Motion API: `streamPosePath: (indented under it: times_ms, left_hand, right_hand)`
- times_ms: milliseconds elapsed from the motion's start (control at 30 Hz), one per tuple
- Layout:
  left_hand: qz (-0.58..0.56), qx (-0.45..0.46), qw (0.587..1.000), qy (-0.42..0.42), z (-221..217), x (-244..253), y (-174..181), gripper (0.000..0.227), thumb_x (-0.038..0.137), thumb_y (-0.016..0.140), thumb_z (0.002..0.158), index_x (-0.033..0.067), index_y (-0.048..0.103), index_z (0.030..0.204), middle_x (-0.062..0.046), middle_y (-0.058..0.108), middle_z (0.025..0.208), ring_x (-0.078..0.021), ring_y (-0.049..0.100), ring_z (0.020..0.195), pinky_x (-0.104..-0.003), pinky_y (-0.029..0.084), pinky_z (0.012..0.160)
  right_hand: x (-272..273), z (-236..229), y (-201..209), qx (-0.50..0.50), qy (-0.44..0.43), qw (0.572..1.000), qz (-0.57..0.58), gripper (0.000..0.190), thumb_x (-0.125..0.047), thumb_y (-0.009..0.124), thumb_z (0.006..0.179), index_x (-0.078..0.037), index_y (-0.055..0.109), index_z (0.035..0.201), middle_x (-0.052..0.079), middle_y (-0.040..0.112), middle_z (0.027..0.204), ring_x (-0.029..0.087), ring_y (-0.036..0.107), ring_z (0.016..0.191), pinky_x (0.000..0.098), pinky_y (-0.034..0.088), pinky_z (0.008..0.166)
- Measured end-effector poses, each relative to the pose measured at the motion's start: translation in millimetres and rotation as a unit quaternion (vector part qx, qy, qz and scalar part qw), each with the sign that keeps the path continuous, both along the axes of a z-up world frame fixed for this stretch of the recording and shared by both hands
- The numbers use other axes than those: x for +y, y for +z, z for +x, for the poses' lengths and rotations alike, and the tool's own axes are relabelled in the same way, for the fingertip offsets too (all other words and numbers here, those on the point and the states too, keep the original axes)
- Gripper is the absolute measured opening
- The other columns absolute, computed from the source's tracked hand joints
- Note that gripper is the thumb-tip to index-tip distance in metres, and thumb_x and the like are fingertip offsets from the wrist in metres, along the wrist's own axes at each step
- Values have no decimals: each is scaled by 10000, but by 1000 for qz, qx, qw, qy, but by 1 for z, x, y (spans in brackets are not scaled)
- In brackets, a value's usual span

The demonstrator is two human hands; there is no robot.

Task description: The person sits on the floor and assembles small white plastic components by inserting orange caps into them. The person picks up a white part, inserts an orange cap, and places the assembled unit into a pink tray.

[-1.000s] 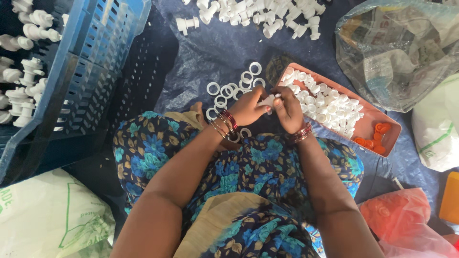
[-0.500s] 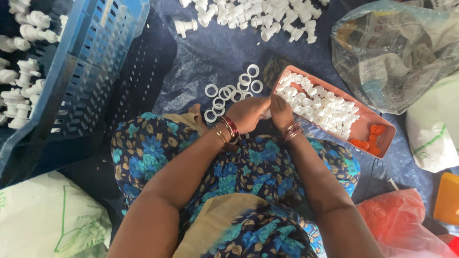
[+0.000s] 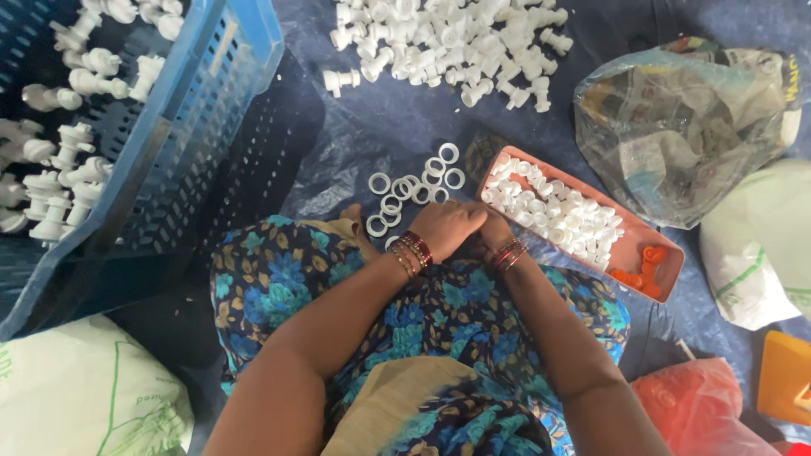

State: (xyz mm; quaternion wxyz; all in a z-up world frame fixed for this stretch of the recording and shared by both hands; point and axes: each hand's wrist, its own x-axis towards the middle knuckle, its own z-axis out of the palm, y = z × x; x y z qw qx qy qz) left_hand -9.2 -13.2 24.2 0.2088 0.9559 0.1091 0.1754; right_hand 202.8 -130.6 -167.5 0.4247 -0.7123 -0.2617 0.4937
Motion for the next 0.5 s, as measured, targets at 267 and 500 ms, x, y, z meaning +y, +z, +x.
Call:
streamPosePath:
  times_ms: [267, 500]
  left_hand:
    - [-59, -196, 929, 307, 11, 6, 1, 748, 274, 745, 719, 42, 443, 1362, -316, 496, 1355, -480, 475, 1264, -576, 396, 1040]
    - [-349, -227, 780, 467, 43, 6, -55, 739, 236, 761, 867, -65, 377, 1423, -285, 485, 1342, -470, 476, 1248, -529, 366, 1083]
  right_hand:
    - [118, 14, 178, -780, 139, 599, 114, 158, -167, 598, 1059, -35, 673, 1100, 181, 682, 868, 324, 650, 614, 425, 494, 474]
    - [273, -128, 307, -137, 243, 876, 395, 434, -302, 615, 1092, -64, 525, 1444, 127, 644, 1275, 228, 690, 1024, 322, 609, 726]
